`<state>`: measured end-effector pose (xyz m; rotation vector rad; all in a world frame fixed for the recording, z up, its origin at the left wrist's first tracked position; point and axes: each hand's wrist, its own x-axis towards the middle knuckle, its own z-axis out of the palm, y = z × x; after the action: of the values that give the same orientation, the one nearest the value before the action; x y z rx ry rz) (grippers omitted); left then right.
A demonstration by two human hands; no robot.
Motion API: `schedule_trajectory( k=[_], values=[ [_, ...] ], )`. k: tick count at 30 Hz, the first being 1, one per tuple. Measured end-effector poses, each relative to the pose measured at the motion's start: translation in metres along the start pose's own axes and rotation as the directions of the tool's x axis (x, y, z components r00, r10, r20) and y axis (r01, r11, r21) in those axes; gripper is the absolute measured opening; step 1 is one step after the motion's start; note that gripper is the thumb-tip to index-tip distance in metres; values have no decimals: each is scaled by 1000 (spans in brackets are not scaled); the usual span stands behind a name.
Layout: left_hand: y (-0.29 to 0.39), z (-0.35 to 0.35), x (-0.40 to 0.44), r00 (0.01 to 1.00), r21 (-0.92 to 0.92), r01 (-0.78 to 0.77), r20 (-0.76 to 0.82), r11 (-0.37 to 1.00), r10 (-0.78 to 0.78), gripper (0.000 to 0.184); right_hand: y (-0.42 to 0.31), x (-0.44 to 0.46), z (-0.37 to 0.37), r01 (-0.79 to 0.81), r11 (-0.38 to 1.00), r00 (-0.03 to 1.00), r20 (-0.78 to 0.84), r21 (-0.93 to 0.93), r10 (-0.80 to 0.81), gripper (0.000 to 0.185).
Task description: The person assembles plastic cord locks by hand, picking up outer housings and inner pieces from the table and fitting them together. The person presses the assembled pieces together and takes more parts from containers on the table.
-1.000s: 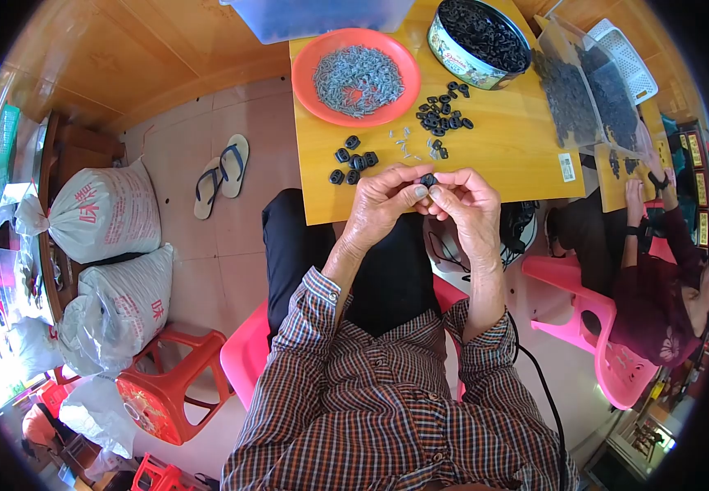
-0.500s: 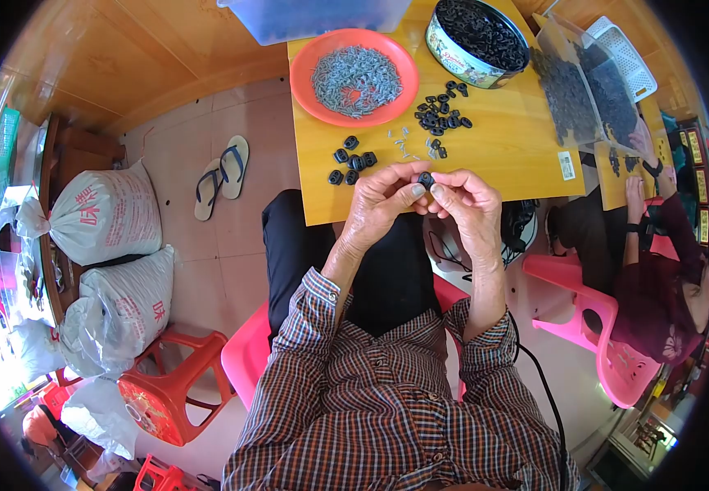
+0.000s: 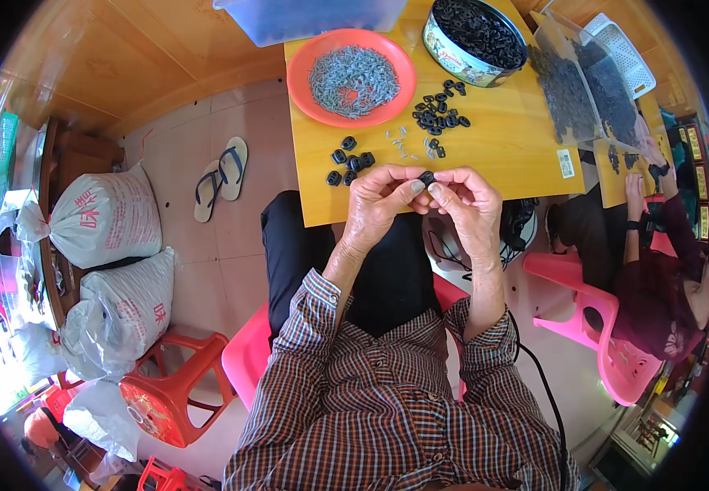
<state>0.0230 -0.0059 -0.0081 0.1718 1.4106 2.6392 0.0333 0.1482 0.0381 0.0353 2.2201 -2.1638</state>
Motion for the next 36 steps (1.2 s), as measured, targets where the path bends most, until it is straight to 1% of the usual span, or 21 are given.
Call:
schedule_trajectory(
  k=[2,5,7,13,19,26,28,35,36],
  values=[
    [1,1,-1,999,21,30,-29,999,-29,17,-2,0,2,12,1000,1000,-6,-16,-12,19],
    [1,1,-1,999,8,33,-25,999,-33,18,-5,0,5,49,999,999,-22,13,-49,23],
    [2,1,-2,999,8,27,-24,1000,-26,19,-1,0,3,107,994,994,22,-20,-107,25],
    [1,2,-3,1000,8,-1,-26,1000,1,23,-5,-2,6,54,996,998,16,77,-55,19],
    [2,4,-3,999,42,-20,-28,999,21,25,-4,-1,8,50,987,998,16,152,-54,17],
    [-1,4,-3,996,116,-81,-22,990,85,26,0,-1,7,32,992,999,-8,123,-31,16],
    [-1,4,-3,997,112,-76,-25,991,79,25,0,-1,7,38,997,999,-30,74,-36,14],
    [0,4,-3,996,134,-81,-20,988,85,23,4,-2,7,50,996,998,-46,75,-46,13],
    [1,4,-3,996,135,-81,-20,988,84,23,6,-2,7,56,998,997,-57,30,-54,13]
  ],
)
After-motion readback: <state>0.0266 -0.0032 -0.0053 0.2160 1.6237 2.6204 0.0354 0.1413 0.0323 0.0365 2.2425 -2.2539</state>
